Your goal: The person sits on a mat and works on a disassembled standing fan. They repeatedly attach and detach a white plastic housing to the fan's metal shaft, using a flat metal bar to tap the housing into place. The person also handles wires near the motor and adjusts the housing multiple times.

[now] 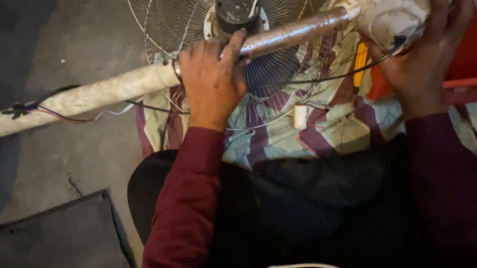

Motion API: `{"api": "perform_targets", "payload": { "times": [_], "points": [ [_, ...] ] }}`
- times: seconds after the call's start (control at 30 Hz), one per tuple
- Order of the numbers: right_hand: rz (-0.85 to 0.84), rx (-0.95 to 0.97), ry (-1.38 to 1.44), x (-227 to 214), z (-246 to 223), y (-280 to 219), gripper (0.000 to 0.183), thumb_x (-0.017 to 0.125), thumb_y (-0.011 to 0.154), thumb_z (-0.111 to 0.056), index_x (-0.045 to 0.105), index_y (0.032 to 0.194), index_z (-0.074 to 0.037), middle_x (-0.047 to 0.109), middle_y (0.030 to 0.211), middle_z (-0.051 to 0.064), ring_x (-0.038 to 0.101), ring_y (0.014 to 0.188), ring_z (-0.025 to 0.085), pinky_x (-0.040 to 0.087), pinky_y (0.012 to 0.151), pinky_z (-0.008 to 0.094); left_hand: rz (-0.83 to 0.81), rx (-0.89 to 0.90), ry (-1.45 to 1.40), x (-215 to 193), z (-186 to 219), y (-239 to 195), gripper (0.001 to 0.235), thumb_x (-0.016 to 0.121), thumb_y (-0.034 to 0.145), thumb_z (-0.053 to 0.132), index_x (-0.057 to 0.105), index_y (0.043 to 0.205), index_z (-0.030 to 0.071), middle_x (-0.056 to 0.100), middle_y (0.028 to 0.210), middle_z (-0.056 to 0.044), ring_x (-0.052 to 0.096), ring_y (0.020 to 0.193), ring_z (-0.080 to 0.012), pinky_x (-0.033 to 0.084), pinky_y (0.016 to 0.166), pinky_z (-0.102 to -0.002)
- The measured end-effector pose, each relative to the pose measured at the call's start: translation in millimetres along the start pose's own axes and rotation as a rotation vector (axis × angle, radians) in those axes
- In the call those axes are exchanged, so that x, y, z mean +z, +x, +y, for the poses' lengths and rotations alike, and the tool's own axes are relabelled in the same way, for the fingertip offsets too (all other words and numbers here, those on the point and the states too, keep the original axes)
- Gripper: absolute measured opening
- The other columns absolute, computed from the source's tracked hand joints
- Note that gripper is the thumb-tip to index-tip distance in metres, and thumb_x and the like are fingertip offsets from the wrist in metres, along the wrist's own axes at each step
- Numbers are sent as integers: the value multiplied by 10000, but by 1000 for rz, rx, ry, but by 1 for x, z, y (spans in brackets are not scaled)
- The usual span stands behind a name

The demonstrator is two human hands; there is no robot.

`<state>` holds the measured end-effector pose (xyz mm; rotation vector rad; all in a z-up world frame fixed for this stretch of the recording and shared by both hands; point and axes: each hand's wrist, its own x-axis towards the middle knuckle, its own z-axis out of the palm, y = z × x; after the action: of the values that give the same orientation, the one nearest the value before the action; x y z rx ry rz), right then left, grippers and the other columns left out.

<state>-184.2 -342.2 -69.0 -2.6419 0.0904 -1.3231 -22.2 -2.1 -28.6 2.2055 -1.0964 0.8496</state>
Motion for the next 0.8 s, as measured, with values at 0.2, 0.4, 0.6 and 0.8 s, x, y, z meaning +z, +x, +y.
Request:
{"api": "perform_targets", "payload": {
  "times": [0.2, 0.4, 0.6, 0.8],
  "points": [
    [32, 11, 26, 11, 9, 9, 1172, 956, 886, -489, 122, 1687, -296, 148, 1647, 168, 273, 1566, 390, 397, 1267, 538, 9, -27, 78, 12, -9, -1, 532, 702, 856, 70, 651, 1374, 178, 649, 1114, -103, 594, 1066, -312, 419, 997, -485],
    [-52, -13, -117, 13, -3, 18, 1078, 872, 895, -389, 135, 1678, -313, 180, 1626, 165, 297, 1540, 383, 407, 1229, 533, 39, -48, 83, 19, -15, 0, 520, 684, 867, 46, 643, 1368, 180, 662, 1184, -89, 593, 1113, -307, 399, 1067, -502],
    [-54, 17, -134, 11, -9, 20, 1120, 956, 834, -280, 184, 1646, -305, 195, 1594, 174, 301, 1514, 406, 398, 1216, 568, 7, -80, 125, 26, -11, -7, 505, 680, 870, 47, 653, 1348, 204, 666, 1176, -72, 603, 1108, -283, 403, 1042, -489],
    [-38, 32, -135, 12, -20, 16, 1112, 931, 832, -234, 185, 1654, -298, 169, 1613, 176, 275, 1526, 404, 381, 1248, 591, 28, -82, 110, 23, -11, -6, 500, 685, 880, 58, 651, 1355, 207, 662, 1166, -71, 606, 1106, -278, 401, 1029, -479]
  ]
}}
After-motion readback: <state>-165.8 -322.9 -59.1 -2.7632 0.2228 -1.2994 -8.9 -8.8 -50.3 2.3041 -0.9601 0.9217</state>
